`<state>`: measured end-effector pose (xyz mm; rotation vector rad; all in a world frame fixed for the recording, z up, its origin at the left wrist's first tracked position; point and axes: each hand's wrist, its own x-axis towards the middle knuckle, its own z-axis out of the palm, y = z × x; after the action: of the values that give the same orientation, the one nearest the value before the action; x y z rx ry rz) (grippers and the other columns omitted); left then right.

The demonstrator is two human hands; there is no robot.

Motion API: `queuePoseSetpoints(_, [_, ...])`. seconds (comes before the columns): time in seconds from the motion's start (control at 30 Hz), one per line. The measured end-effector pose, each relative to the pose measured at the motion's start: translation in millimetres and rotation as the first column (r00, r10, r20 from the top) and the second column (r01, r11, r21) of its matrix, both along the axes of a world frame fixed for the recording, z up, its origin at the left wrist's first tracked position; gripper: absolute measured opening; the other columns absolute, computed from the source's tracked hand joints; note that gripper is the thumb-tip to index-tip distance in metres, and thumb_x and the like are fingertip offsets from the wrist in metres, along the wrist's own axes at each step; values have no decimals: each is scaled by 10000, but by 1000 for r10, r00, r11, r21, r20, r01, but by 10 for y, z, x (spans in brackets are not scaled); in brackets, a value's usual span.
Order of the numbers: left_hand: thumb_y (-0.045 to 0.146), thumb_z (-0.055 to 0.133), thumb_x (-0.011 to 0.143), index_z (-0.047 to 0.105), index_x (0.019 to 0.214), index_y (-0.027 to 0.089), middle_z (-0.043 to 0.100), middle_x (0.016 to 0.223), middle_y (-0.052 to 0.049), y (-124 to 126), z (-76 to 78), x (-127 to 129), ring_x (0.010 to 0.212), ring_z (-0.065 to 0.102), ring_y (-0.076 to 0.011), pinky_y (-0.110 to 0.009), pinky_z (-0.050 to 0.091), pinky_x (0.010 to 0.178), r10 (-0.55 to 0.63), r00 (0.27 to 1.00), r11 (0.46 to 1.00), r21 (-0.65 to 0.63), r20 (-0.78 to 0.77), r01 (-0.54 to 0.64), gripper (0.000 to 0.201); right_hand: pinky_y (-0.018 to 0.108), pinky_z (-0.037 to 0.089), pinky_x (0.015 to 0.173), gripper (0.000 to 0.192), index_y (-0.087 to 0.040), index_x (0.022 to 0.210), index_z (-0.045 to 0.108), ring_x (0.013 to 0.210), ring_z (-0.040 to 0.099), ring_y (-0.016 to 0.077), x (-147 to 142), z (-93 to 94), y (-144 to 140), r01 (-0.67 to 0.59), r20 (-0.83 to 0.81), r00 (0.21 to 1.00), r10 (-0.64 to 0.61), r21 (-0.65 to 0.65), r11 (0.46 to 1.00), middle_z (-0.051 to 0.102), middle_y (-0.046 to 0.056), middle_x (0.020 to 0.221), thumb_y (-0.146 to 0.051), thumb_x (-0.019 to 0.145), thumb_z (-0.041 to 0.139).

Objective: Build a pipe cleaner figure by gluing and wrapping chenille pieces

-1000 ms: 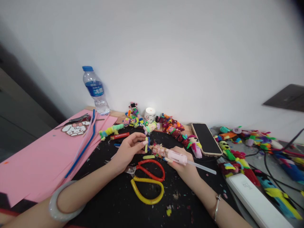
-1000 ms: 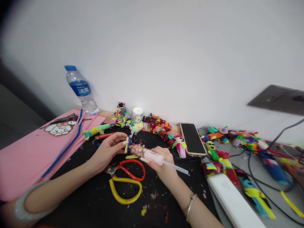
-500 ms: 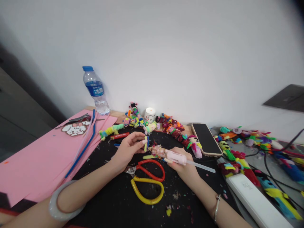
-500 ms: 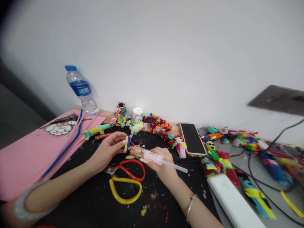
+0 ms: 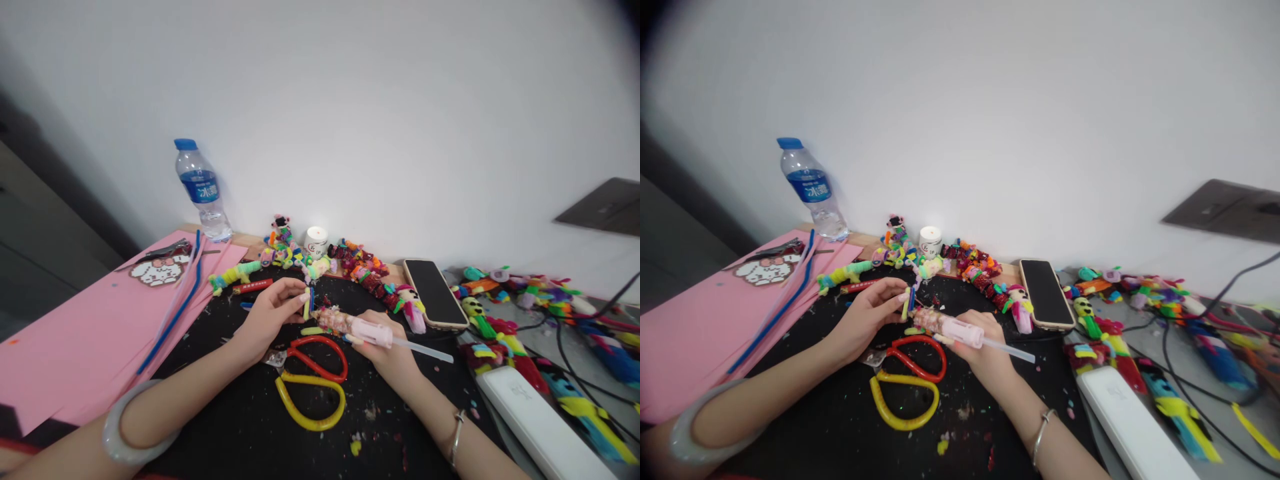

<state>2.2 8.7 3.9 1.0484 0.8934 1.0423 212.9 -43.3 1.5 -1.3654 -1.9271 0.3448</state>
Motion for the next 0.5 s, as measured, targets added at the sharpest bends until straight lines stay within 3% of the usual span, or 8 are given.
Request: queuePoseSetpoints(0.5, [355,659,731,594,900,185,592,818,-2,-8,-15,13,701,546,-115,-190,482,559,-45,998,999,-2,-52,45,248,247,353,537,223,-182,681,574,568,506,132,39,-72,-16,-3,-76,997,-1,-54,999,578,-5,634,-372,794,603])
